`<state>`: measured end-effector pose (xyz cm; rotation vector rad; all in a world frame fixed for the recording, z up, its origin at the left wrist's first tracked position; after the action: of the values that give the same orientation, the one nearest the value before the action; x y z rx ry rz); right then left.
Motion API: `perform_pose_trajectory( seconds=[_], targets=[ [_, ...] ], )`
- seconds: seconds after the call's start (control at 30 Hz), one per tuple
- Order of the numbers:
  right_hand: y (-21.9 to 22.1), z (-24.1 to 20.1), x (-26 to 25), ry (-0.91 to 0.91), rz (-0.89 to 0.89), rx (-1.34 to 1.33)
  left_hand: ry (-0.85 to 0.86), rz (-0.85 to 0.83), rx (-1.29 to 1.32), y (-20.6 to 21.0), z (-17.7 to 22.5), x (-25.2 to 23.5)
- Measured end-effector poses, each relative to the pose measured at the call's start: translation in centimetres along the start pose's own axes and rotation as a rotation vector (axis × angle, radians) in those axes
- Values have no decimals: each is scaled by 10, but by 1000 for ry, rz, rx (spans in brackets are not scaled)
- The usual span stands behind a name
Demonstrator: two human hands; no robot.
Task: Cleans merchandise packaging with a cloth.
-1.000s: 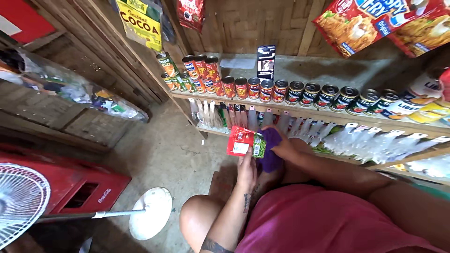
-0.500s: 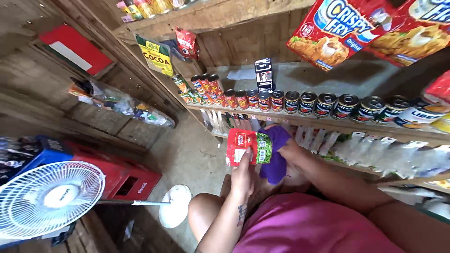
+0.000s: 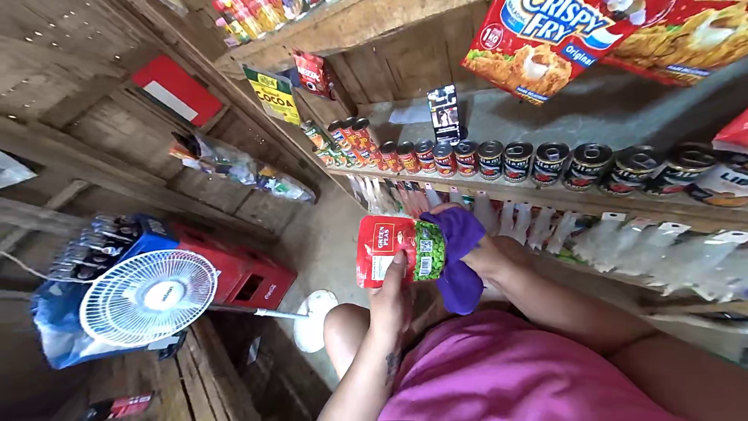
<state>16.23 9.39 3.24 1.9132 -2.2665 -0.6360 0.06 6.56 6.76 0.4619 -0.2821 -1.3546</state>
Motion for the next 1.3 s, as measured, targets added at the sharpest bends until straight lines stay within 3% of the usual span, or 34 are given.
perform_pose_trajectory(
  seconds=[0.23,0.6,0.83,1.3],
  targets=[
    [2,-14,2,-212,0,7,-14,-23,5,2,-2,12],
    [8,-3,13,60,-105,-77,80,9,94,-9,5,17],
    [18,-6,13,-3,-246,-129,42,-22,165,-11,2,22],
    [9,4,9,-82,-27,-102,80,-27,83,-11,-10,27]
  ],
)
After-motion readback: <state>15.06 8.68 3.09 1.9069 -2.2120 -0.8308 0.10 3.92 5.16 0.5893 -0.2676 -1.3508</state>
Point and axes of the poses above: each hand's wrist, its own x-axis away from the middle knuckle, its own y-axis out of the palm, z = x × y, the point moved 9 cm from there along -x, towards the middle knuckle, and after that the axes turned 14 degrees about z, right-handed, at the moved point
